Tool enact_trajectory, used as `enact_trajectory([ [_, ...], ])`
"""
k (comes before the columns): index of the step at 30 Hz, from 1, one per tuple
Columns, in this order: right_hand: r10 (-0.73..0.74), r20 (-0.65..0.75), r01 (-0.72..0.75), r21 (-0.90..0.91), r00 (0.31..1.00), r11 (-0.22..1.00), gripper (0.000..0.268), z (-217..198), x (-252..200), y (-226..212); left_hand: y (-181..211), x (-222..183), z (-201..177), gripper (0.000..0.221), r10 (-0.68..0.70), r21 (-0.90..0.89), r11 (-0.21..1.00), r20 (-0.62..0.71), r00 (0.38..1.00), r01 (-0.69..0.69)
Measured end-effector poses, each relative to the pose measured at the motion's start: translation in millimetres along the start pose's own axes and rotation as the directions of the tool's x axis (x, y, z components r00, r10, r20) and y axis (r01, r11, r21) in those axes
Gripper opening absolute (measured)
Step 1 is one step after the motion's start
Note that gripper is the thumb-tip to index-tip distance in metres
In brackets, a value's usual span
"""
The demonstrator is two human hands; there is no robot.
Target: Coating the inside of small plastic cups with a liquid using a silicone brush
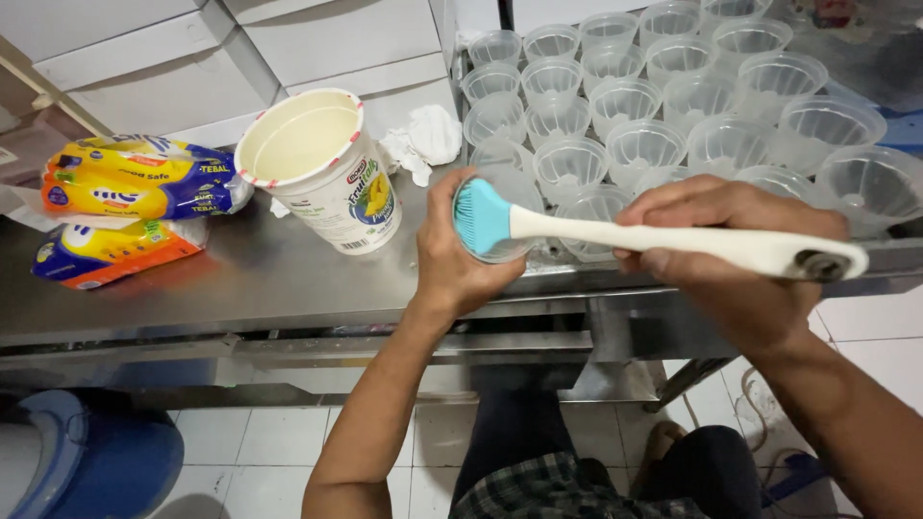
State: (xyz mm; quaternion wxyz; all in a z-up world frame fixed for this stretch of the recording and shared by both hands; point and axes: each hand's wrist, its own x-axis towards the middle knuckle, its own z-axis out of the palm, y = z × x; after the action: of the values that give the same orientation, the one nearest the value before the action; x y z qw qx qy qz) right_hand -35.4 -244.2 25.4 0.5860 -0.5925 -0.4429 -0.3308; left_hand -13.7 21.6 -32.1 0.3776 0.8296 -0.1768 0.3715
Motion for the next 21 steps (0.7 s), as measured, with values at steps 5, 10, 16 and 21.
enact_trajectory([
  [5, 0.216, -0.049, -0.218, -0.037, 0.975, 0.975, 0.013, 4, 10, -21, -7, -6, 0, 0.097, 0.037, -0.019, 0.999, 0.062, 0.997, -0.036],
  [10, 0.250, 0.119, -0.241, -0.088, 0.961, 0.967, 0.021, -4, 25, -31, 1, -3, -8, 0.096, -0.053, -0.031, 0.998, 0.098, 0.994, 0.057],
  [16, 0.060, 0.232, -0.054, -0.030, 0.971, 0.998, 0.016, -14, 22, -19, 12, -1, -12, 0.091, -0.056, -0.102, 0.992, 0.148, 0.987, 0.071],
  [21, 0.182, 0.626, -0.056, -0.216, 0.758, 0.975, 0.031, -61, 16, -1, 8, -5, -11, 0.092, -0.071, -0.063, 0.995, 0.171, 0.983, 0.083],
])
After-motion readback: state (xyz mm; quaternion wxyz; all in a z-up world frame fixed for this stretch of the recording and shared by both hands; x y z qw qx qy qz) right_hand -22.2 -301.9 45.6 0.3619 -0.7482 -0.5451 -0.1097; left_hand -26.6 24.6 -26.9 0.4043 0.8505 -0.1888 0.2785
